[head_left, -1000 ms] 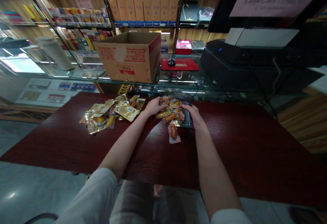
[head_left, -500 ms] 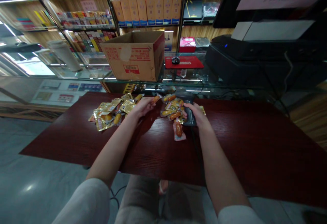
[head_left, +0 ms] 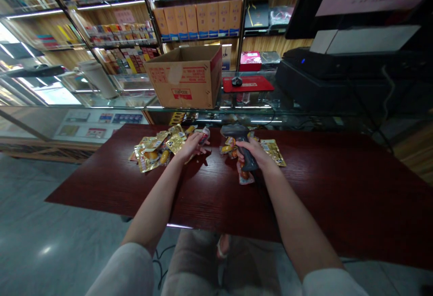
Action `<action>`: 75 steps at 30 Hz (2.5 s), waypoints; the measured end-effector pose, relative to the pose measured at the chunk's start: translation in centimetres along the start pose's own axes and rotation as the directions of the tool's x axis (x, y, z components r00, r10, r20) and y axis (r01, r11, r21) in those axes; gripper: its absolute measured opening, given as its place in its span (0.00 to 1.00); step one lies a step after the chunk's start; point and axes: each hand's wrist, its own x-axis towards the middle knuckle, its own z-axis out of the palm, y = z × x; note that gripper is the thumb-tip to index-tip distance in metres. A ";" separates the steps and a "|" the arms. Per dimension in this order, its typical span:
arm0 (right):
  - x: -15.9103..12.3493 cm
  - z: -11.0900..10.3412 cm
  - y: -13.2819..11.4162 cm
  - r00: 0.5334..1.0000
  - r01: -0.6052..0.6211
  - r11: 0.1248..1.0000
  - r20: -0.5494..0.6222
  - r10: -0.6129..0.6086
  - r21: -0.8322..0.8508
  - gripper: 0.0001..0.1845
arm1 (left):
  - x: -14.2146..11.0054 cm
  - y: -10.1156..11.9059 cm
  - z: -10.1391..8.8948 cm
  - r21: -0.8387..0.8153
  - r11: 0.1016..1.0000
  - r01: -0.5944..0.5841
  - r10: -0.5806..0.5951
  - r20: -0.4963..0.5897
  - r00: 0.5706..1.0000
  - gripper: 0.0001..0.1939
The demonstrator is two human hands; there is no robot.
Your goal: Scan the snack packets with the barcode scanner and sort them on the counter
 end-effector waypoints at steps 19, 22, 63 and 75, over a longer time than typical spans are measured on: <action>0.9 0.6 1.6 0.998 0.000 0.999 0.056 0.003 -0.042 0.20 | 0.0 -0.4 0.1 0.232 0.968 -0.097 0.094 0.025 0.995 0.18; 0.8 0.5 1.5 0.998 -0.026 0.999 0.051 0.028 -0.039 0.20 | 0.0 -0.3 0.2 0.323 0.940 -0.107 0.106 0.020 0.994 0.15; -0.4 -7.5 -0.4 0.954 0.109 0.988 -0.292 -0.074 0.108 0.20 | 7.3 -0.4 6.2 0.889 0.390 -0.241 0.405 0.069 0.912 0.21; -0.2 -7.2 -0.1 0.958 0.109 0.989 -0.274 -0.079 0.097 0.20 | 9.4 -1.1 6.7 0.883 0.439 -0.167 0.288 0.037 0.957 0.17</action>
